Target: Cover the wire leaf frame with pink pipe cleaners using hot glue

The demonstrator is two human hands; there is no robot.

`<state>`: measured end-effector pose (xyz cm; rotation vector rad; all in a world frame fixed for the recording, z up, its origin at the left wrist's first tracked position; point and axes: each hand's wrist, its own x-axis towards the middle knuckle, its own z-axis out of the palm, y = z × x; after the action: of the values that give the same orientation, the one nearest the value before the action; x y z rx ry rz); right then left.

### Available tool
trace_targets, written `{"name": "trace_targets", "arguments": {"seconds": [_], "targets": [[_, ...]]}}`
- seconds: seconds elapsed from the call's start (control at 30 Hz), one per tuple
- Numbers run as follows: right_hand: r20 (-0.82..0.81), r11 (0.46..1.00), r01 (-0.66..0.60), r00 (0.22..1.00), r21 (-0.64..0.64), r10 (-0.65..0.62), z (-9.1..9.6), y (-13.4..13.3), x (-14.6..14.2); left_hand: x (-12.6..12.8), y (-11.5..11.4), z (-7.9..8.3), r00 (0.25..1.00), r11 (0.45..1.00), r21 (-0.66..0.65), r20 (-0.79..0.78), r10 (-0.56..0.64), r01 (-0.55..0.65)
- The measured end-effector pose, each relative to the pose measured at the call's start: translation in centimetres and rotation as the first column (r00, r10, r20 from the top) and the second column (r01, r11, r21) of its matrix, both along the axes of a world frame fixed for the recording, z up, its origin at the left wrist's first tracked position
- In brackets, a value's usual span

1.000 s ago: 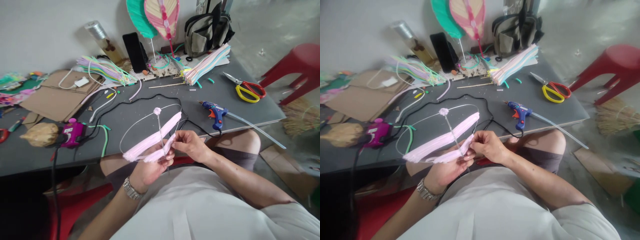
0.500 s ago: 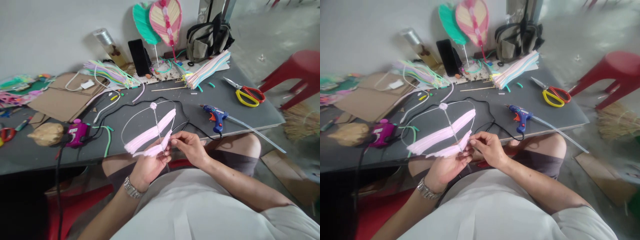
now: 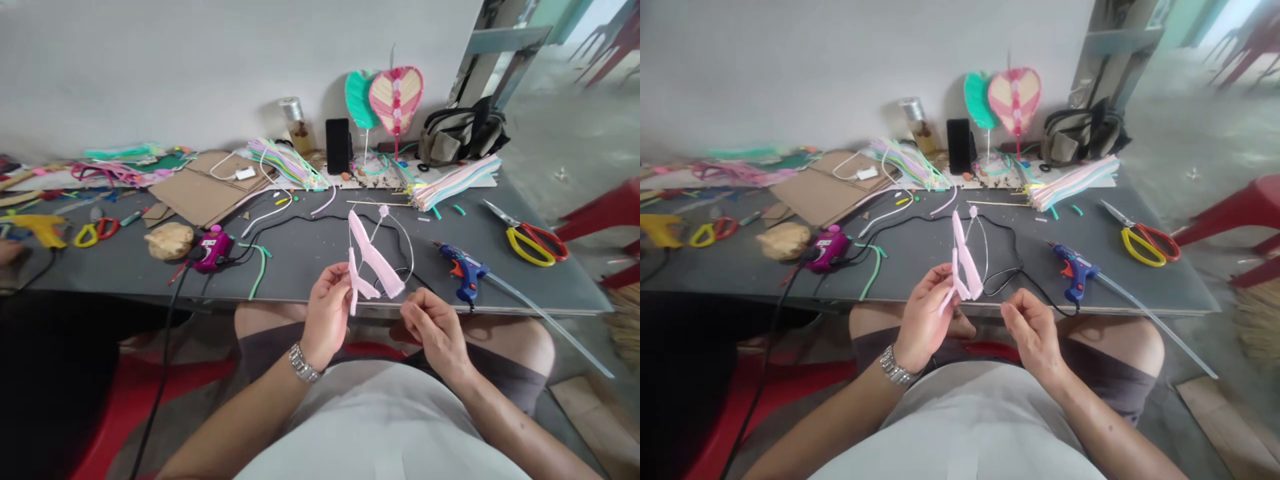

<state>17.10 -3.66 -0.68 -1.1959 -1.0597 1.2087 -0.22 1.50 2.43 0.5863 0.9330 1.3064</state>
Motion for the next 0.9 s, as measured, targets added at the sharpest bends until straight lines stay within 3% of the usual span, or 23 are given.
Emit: {"name": "trace_targets", "arguments": {"seconds": [0.13,0.23,0.37,0.53,0.67,0.73,0.9], "targets": [[-0.001,0.99,0.096,0.995,0.102,-0.096,1.3,-0.5,0.5,-0.3,0.0,-0.9,0.997,0.999,0.017,-0.062,0.047,-0.046],[0.184,0.926,0.184,0.95,0.329,-0.254,3.0,-1.4,1.0,-0.5,0.1,-1.7,0.989,0.997,0.031,-0.122,0.078,-0.075],[0.389,0.822,0.0,0.881,0.569,-0.269,5.0,-2.6,1.5,-0.5,0.2,-2.6,0.982,0.997,0.027,-0.175,0.074,-0.07],[0.518,0.708,-0.324,0.853,0.627,-0.068,6.8,-3.0,0.9,-0.3,0.3,-3.3,0.979,0.999,0.02,-0.203,0.035,-0.032],[0.565,0.667,-0.422,0.825,0.615,0.001,8.8,-2.7,-0.2,-0.2,0.2,-3.5,0.977,0.999,0.014,-0.21,0.035,-0.033],[0.586,0.62,-0.484,0.809,0.617,0.048,9.5,-2.6,-0.8,-0.2,0.0,-3.6,0.978,0.999,0.019,-0.206,0.039,-0.036],[0.618,0.571,-0.51,0.786,0.643,0.007,8.7,-2.0,-1.8,0.0,-0.3,-3.8,0.969,0.999,0.02,-0.243,0.041,-0.038]]}}
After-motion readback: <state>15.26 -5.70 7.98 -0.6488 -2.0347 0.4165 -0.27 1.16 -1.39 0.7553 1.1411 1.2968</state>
